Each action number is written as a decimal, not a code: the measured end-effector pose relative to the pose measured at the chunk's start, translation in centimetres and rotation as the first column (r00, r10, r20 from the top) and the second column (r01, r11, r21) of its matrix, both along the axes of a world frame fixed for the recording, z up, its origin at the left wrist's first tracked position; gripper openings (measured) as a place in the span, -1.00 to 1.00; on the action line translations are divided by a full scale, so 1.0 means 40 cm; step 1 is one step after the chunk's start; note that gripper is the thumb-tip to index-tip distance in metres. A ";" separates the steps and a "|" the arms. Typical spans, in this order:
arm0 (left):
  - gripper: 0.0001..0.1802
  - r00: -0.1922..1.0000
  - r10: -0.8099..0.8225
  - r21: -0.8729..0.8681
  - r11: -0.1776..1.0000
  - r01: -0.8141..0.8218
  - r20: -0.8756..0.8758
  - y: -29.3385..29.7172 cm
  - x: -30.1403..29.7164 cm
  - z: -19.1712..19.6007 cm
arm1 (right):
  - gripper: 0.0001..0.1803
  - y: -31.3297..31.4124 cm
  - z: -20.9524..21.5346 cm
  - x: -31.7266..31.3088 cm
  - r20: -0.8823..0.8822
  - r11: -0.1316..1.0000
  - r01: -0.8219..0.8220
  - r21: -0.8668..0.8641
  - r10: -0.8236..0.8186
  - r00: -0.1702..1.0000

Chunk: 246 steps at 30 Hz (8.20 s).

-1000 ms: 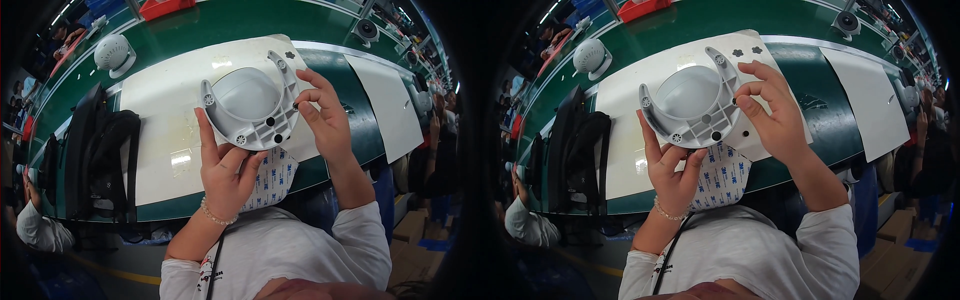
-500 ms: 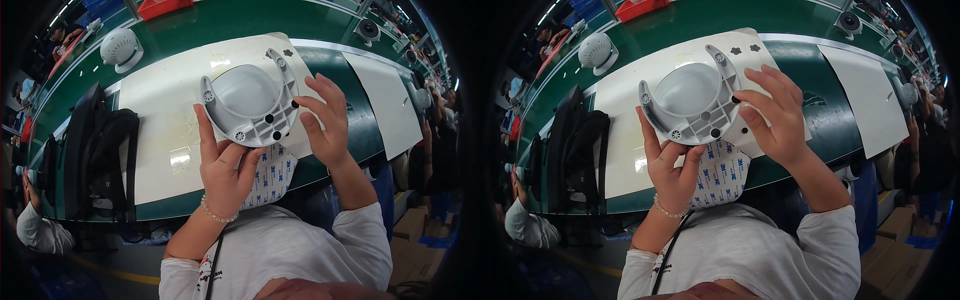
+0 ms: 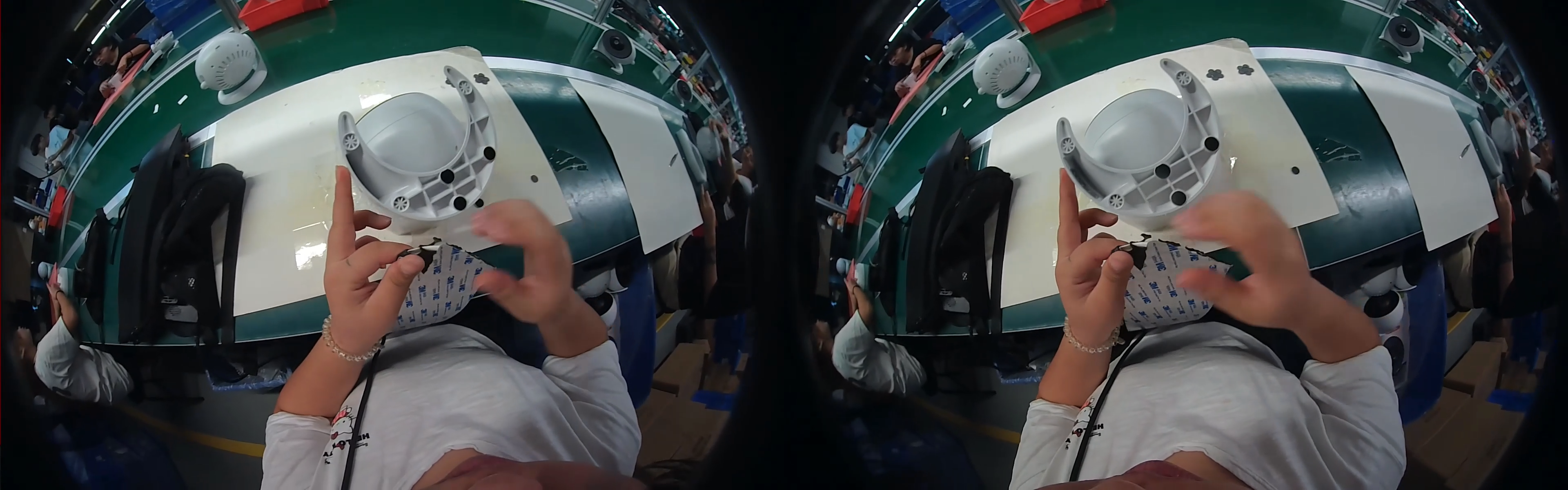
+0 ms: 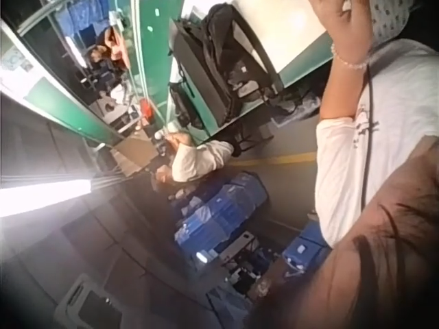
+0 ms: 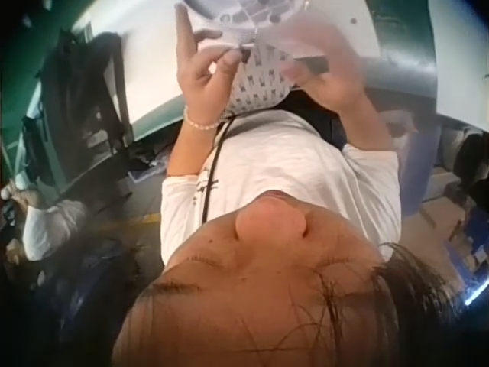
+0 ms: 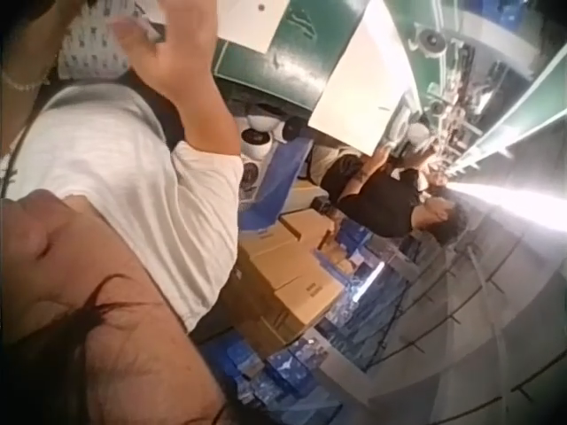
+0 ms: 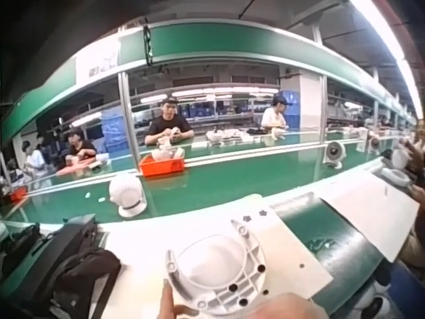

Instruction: Assembling security camera components at a factory workstation.

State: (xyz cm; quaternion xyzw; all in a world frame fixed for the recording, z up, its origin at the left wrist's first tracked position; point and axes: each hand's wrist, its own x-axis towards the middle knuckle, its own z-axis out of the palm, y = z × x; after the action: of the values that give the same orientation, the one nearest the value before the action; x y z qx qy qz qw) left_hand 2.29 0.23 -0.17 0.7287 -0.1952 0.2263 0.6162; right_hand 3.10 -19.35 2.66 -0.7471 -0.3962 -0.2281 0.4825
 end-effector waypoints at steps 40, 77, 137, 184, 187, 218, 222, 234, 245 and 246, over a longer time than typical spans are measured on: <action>-0.89 0.979 0.170 0.245 0.950 -0.193 0.112 0.001 0.009 -0.003 | -0.88 0.118 0.078 0.069 0.095 0.874 0.294 -0.386 -0.279 0.956; -0.75 0.834 -0.416 -0.190 0.909 0.371 -0.362 0.193 -0.192 -0.022 | -0.82 0.216 0.013 0.008 -0.214 0.368 -0.508 0.779 0.917 0.336; -0.88 0.955 -0.129 0.011 0.991 0.137 -0.268 0.050 -0.109 0.019 | -0.66 0.071 0.019 -0.076 0.091 0.992 0.125 0.016 -0.126 0.988; -0.80 0.997 0.052 0.373 0.925 -0.070 0.057 0.007 0.005 0.011 | -0.54 -0.011 0.077 0.257 -0.046 0.961 0.278 0.018 -0.277 0.960; -0.80 0.996 0.062 0.390 0.917 -0.084 0.069 0.009 0.004 0.008 | -0.53 -0.013 0.069 0.269 0.108 0.965 0.261 0.009 -0.261 0.959; -0.78 0.998 0.053 0.448 0.892 -0.057 0.020 0.022 -0.002 -0.005 | -0.60 -0.218 -0.118 0.836 0.027 0.471 0.565 -0.677 -0.752 0.659; -0.78 0.999 0.034 0.464 0.885 -0.041 0.024 0.022 0.007 -0.007 | -0.69 -0.272 -0.159 0.869 0.107 0.429 0.656 -0.621 -0.782 0.614; -0.76 0.998 0.069 0.439 0.896 -0.067 0.011 0.022 -0.001 0.001 | -0.64 -0.265 -0.052 0.477 0.060 0.405 0.542 -0.737 -0.758 0.649; -0.78 1.000 0.013 0.370 0.929 -0.012 -0.001 0.028 0.002 -0.016 | -0.94 0.078 0.176 0.224 -0.001 0.953 -0.059 -0.297 0.061 0.998; -0.78 1.000 -0.007 0.380 0.925 0.017 -0.027 0.030 0.001 -0.015 | -0.94 0.106 0.177 0.215 0.014 0.942 -0.046 -0.332 0.053 0.998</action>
State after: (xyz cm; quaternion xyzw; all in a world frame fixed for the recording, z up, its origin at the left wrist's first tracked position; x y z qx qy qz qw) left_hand 2.32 1.43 -0.76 0.8358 -0.2320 0.1713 0.4673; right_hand 11.70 -15.10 9.73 -0.8047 -0.4531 -0.1545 0.3511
